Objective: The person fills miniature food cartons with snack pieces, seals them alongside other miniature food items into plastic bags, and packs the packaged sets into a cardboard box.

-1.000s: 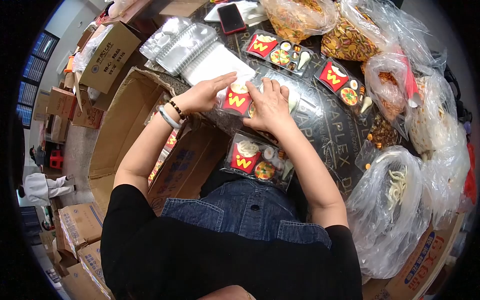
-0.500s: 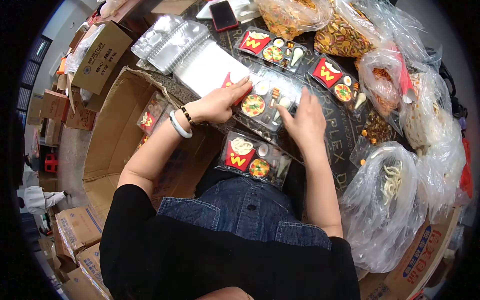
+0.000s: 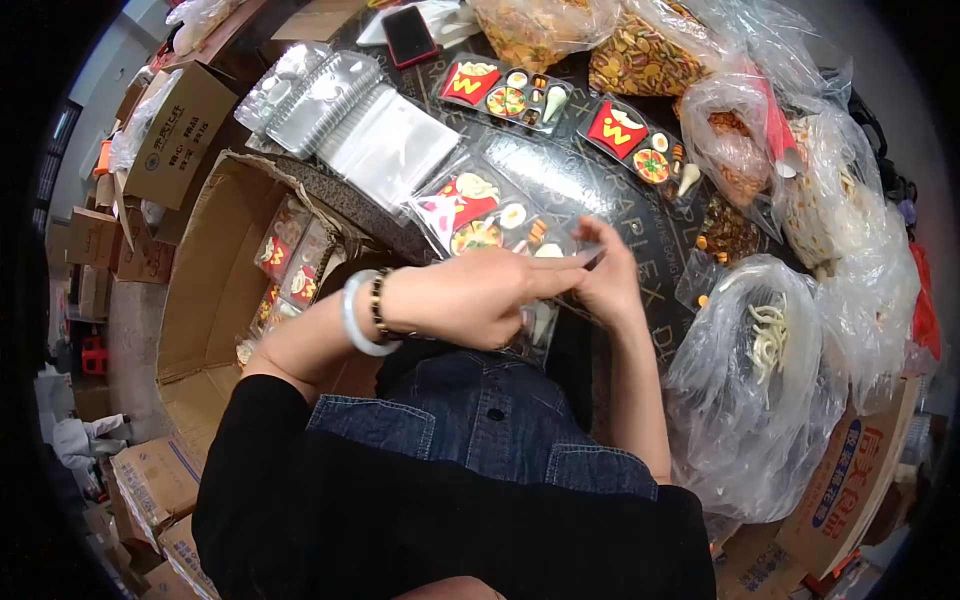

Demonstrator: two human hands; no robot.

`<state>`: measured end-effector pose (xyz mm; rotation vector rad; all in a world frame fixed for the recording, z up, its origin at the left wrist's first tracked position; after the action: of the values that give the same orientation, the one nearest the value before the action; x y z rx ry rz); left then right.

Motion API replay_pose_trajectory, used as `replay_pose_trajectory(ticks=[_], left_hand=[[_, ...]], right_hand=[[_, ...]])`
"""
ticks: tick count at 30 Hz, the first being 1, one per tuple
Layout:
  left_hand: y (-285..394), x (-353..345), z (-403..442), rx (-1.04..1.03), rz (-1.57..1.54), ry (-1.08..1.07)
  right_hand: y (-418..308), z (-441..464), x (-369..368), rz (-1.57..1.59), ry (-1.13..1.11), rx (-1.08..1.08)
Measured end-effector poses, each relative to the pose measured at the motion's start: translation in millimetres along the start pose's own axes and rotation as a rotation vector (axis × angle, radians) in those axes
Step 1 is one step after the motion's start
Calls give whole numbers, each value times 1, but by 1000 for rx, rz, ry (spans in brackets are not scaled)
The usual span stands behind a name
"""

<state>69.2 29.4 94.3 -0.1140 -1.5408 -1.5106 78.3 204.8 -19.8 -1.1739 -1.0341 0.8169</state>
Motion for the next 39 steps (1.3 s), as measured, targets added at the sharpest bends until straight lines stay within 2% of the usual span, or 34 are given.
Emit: replay_pose_trajectory(ticks=[1,3,4,5,7,8,10,12,14,16,17,18,19,20,23,25,29,30,32,34,35,36,37,38,39], left_hand=[[14,21,-3,-58,-38,-86],[29,52,-9,-287,-118,32],[45,78,-10,-200,-113,27],[55,100,-13,-116,-104,24],[39,122,-20,54,-186,151],[35,131,-21,275,-231,96],[-4,115,-20,252,-456,243],[-53,91,-21,464,-552,169],[-113,52,-23,447,-707,365],[-143,19,-23,664,-956,556],[-154,9,-22,729,-1035,630],[-153,4,-18,722,-1042,632],[-150,-2,-16,736,-1136,740],[-150,-7,-17,757,-1230,845],[-145,-9,-18,663,-1246,778],[-146,-7,-19,604,-1259,684],[-147,-1,-30,660,-1302,598],[-146,-1,-31,644,-1277,599],[-142,-4,-28,624,-1258,593],[-139,-5,-25,747,-1197,682],[-140,-4,-25,744,-1199,681],[-140,-3,-26,728,-1215,677],[-141,-3,-28,714,-1232,671],[-144,-4,-30,726,-1244,687],[-145,-4,-29,722,-1249,683]], right_hand=[[-46,-2,6,4,-6,-61],[-84,-1,14,294,-252,27],[-108,-6,18,284,-373,-68],[-122,-9,18,351,-391,2],[-139,-10,11,485,-391,140],[-140,-9,6,486,-387,149],[-129,-3,-4,575,-311,45],[-98,8,-13,567,-244,-87],[-66,22,-16,469,-146,-175],[-32,38,-22,345,156,-41],[-24,43,-21,182,324,82],[-33,39,-21,44,351,232],[-45,34,-26,-95,374,383],[-54,31,-38,-111,308,578],[-70,25,-71,-450,148,1072],[-61,34,-89,-541,58,1191],[-54,39,-99,-476,-16,1263],[-53,40,-102,-475,-16,1263],[-45,45,-103,-400,12,1040],[-46,51,-98,-143,113,605],[-43,59,-86,334,55,74],[-45,73,-59,623,84,-198],[-40,88,-25,768,231,-274],[-25,105,17,853,239,-137],[-36,100,37,699,408,85]])
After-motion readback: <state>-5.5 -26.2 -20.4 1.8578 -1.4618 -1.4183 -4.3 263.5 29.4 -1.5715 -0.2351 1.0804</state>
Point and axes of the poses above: each hand's wrist, its own z-axis towards the middle knuckle, its own x-axis out of the back of the hand, y = z × x, the point moved 2 cm from there along z, towards the middle knuckle, and after that the axes turned 15 degrees about y, right-handed, at the moved point
